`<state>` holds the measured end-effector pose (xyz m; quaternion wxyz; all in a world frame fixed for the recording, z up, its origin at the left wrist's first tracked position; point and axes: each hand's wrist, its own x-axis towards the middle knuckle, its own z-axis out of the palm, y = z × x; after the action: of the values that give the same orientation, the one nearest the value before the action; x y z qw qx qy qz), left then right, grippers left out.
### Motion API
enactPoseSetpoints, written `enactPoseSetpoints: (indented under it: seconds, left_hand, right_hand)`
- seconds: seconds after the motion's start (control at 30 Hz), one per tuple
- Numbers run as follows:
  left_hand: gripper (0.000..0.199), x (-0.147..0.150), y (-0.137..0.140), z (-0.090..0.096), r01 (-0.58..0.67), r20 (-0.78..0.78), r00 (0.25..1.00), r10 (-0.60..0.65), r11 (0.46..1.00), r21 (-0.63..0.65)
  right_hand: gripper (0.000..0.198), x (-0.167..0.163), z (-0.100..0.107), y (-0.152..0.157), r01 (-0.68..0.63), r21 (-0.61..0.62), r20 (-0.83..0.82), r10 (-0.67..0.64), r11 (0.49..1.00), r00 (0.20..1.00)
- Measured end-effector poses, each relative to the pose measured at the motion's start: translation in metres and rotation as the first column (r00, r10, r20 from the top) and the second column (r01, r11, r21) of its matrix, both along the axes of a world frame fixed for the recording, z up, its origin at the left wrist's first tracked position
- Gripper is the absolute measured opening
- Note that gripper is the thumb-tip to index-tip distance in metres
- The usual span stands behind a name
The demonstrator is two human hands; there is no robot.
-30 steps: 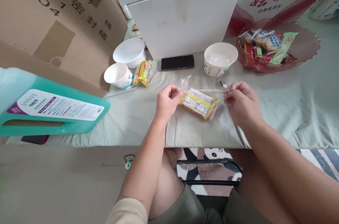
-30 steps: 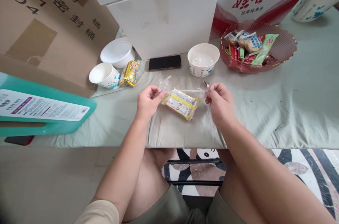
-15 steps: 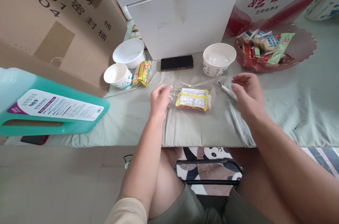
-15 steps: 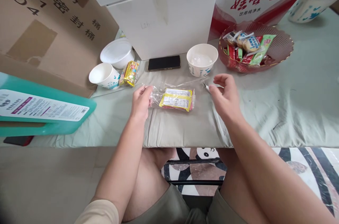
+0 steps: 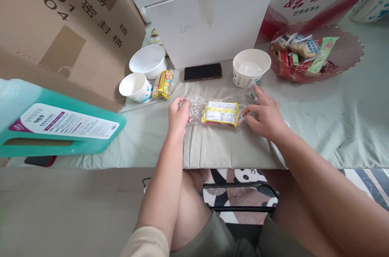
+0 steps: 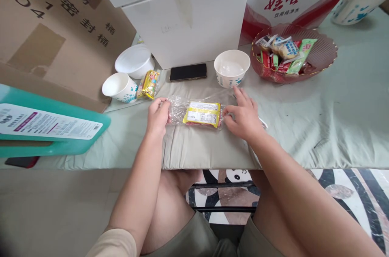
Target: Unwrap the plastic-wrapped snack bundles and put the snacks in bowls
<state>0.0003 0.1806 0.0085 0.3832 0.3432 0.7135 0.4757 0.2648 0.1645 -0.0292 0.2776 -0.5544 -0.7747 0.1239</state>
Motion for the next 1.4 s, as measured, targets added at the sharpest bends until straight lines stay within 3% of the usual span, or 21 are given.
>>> enactPoseSetpoints:
  seconds: [0.27, 0.37, 0.47, 0.53, 0.7, 0.83, 0.9, 1.0, 1.17, 1.23, 1.3, 1.4]
  left_hand:
    - [0.009, -0.005, 0.003, 0.000, -0.081, 0.014, 0.997, 0.080, 0.993, 0.081]
    - [0.014, -0.009, 0.004, -0.001, -0.127, 0.042, 0.992, 0.123, 0.986, 0.106]
    - [0.013, -0.012, 0.006, -0.006, -0.127, 0.036, 0.992, 0.124, 0.989, 0.082]
    - [0.008, -0.012, 0.007, -0.009, -0.104, 0.019, 0.995, 0.102, 0.991, 0.084]
    - [0.040, -0.007, 0.007, -0.012, 0.055, 0.037, 0.997, -0.062, 0.986, 0.159]
    - [0.024, -0.001, 0.004, -0.010, 0.156, 0.031, 0.986, -0.162, 0.978, 0.138]
    - [0.012, 0.000, 0.004, -0.009, 0.147, 0.029, 0.988, -0.153, 0.979, 0.142]
    - [0.022, 0.001, 0.004, -0.008, 0.078, 0.040, 0.996, -0.085, 0.985, 0.156]
    - [0.027, -0.005, 0.005, -0.011, 0.055, 0.002, 0.998, -0.055, 0.994, 0.099]
    - [0.028, -0.008, 0.006, -0.015, 0.086, -0.052, 0.995, -0.081, 0.990, 0.107]
    - [0.030, -0.009, 0.007, -0.018, 0.126, -0.120, 0.987, -0.110, 0.983, 0.135]
    - [0.031, -0.007, 0.007, -0.019, 0.202, -0.171, 0.970, -0.174, 0.966, 0.163]
  right_hand:
    - [0.012, 0.005, 0.013, -0.001, 0.142, 0.128, -0.239, -0.109, 0.981, 0.965]
    - [0.013, 0.007, 0.020, -0.005, 0.195, 0.070, -0.410, -0.150, 0.978, 0.900]
    - [0.012, 0.007, 0.024, -0.009, 0.145, -0.013, -0.577, -0.125, 0.989, 0.807]
    - [0.014, 0.005, 0.027, -0.012, 0.072, 0.004, -0.597, -0.056, 0.997, 0.801]
    - [0.011, -0.005, 0.031, -0.016, -0.094, -0.053, -0.313, 0.073, 0.994, 0.947]
    - [0.026, -0.011, 0.027, -0.016, -0.100, -0.161, -0.111, 0.083, 0.982, 0.990]
    - [0.020, -0.012, 0.027, -0.017, -0.090, -0.183, -0.059, 0.080, 0.979, 0.995]
    - [0.018, -0.010, 0.030, -0.018, -0.063, -0.221, 0.016, 0.068, 0.973, 0.998]
    - [0.020, -0.001, 0.041, -0.025, -0.080, -0.442, 0.196, 0.183, 0.894, 0.964]
    - [0.024, 0.001, 0.043, -0.028, -0.063, -0.392, 0.262, 0.177, 0.918, 0.949]
    - [0.027, -0.002, 0.042, -0.031, -0.079, -0.234, 0.282, 0.146, 0.969, 0.948]
    - [0.045, -0.012, 0.038, -0.033, -0.245, -0.058, 0.212, 0.252, 0.968, 0.944]
